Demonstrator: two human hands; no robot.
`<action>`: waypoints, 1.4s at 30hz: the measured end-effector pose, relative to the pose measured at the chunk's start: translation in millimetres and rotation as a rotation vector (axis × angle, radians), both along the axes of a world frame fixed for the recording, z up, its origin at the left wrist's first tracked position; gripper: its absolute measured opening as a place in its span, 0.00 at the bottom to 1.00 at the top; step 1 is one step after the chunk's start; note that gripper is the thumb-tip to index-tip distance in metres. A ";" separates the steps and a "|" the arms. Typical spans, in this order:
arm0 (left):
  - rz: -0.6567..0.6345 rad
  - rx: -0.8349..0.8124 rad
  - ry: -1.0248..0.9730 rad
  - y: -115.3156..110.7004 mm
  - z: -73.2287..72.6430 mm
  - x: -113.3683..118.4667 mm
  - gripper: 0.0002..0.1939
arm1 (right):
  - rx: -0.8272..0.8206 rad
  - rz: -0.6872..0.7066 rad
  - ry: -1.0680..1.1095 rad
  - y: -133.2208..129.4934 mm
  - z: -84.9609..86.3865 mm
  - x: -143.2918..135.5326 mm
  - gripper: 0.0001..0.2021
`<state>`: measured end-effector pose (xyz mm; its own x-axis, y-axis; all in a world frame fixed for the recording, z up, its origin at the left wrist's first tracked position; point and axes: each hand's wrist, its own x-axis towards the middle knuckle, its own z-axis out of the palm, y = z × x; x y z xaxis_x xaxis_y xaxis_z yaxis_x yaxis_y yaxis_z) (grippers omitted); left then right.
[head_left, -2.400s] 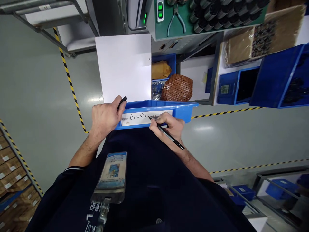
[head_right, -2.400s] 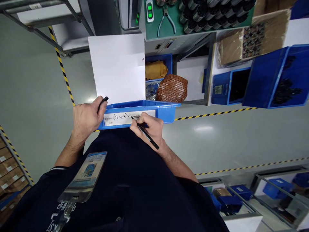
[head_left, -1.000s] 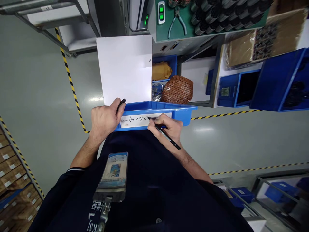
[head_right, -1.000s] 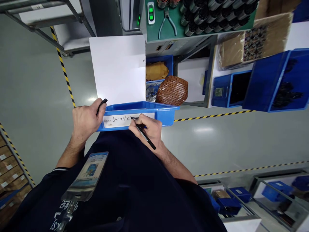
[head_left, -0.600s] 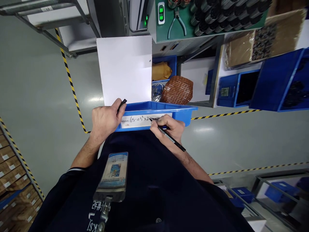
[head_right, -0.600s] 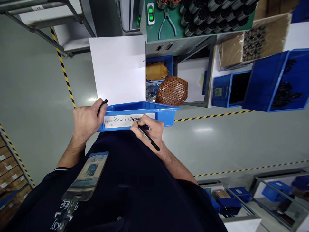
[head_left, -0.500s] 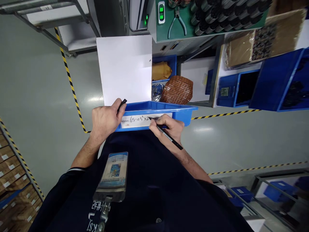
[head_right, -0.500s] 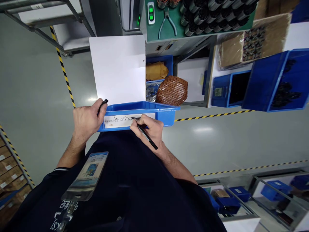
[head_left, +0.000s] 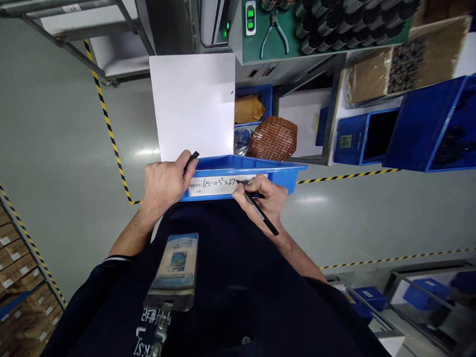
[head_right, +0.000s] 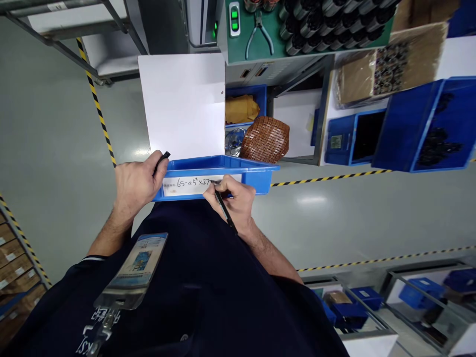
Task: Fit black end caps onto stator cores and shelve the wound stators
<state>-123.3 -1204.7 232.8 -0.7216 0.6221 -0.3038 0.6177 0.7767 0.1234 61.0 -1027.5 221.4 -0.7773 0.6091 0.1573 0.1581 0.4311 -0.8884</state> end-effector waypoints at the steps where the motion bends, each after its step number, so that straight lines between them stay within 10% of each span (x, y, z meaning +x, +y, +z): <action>1: 0.000 0.001 0.000 -0.1 0.0 0.3 0.34 | 0.002 -0.006 0.006 -0.5 -1.0 -0.4 0.19; 13: 0.023 0.017 -0.011 -3.3 3.2 -0.7 0.30 | -0.320 0.022 -0.045 24.5 14.5 32.9 0.19; 21: 0.022 -0.012 0.012 5.8 4.7 -0.9 0.33 | -0.128 -0.001 0.009 61.4 -9.8 38.2 0.18; 42: 0.066 -0.013 0.029 15.2 1.4 2.7 0.30 | -0.080 0.040 -0.084 69.3 5.4 33.6 0.17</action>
